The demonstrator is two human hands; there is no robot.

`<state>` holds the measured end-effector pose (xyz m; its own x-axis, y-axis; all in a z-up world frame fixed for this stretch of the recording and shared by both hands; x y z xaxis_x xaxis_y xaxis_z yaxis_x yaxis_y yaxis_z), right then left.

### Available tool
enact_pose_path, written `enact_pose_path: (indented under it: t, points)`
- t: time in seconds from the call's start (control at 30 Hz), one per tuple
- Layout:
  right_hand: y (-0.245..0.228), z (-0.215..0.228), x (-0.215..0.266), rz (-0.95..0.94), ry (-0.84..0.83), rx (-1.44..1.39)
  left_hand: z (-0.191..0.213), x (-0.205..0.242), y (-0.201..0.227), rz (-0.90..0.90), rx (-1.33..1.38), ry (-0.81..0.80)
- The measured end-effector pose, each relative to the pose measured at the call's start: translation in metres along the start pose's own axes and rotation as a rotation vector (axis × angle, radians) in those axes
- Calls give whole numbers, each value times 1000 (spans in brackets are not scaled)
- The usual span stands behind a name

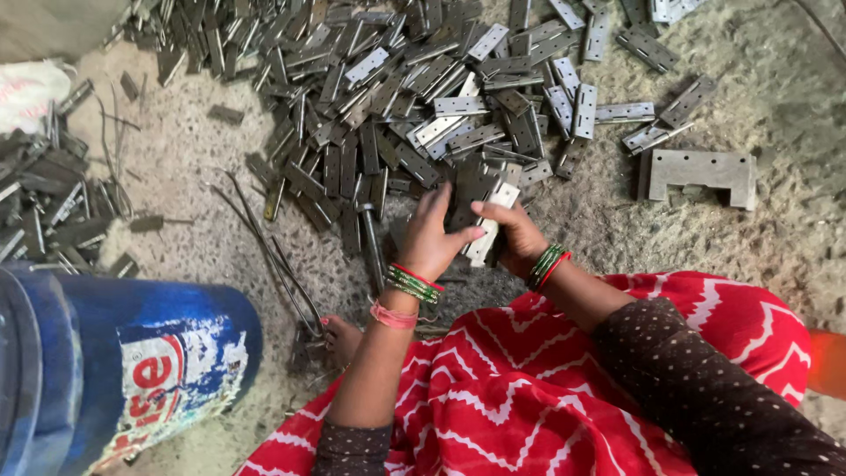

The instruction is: The person sits on the floor and assembles metal hinges by inserting pins into hinge plates. They pick up hinge plates and pins from a large pile, align them, and press the pins into place, then place the assembled hinges into a blue bucket.

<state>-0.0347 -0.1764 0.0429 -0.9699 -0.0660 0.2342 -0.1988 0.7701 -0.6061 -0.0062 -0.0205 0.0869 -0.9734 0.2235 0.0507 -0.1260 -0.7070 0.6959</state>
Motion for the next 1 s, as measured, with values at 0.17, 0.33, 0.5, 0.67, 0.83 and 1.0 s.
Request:
enact_pose_path:
  t: [0.17, 0.33, 0.5, 0.67, 0.83, 1.0]
  points:
    - [24, -9, -6, 39, -11, 184, -16, 18, -54, 101, 260, 31]
    - [56, -1, -34, 90, -64, 327, -15, 24, -90, 75, 312, 231]
    - [89, 6, -70, 263, -267, 462, -22, 21, -122, 52, 446, 333]
    - [100, 23, -63, 325, -321, 682, -37, 25, -141, 7, 362, 384]
    - [89, 27, -58, 339, -335, 647, -46, 13, -143, 7, 319, 311]
    - [97, 22, -56, 143, -177, 443, -44, 20, -141, 39, 252, 281]
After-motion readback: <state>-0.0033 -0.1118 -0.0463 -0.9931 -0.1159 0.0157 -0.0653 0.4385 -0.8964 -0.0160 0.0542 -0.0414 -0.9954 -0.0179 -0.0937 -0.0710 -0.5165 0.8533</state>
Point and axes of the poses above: each hand's wrist, its own x-axis away from the middle knuckle, its own z-axis out of the back of the hand, y = z × x, the point moved 3 cm from there along -x, towards the middle knuckle, and after that the axes turned 10 degrees about z, right-handed, at the moved point
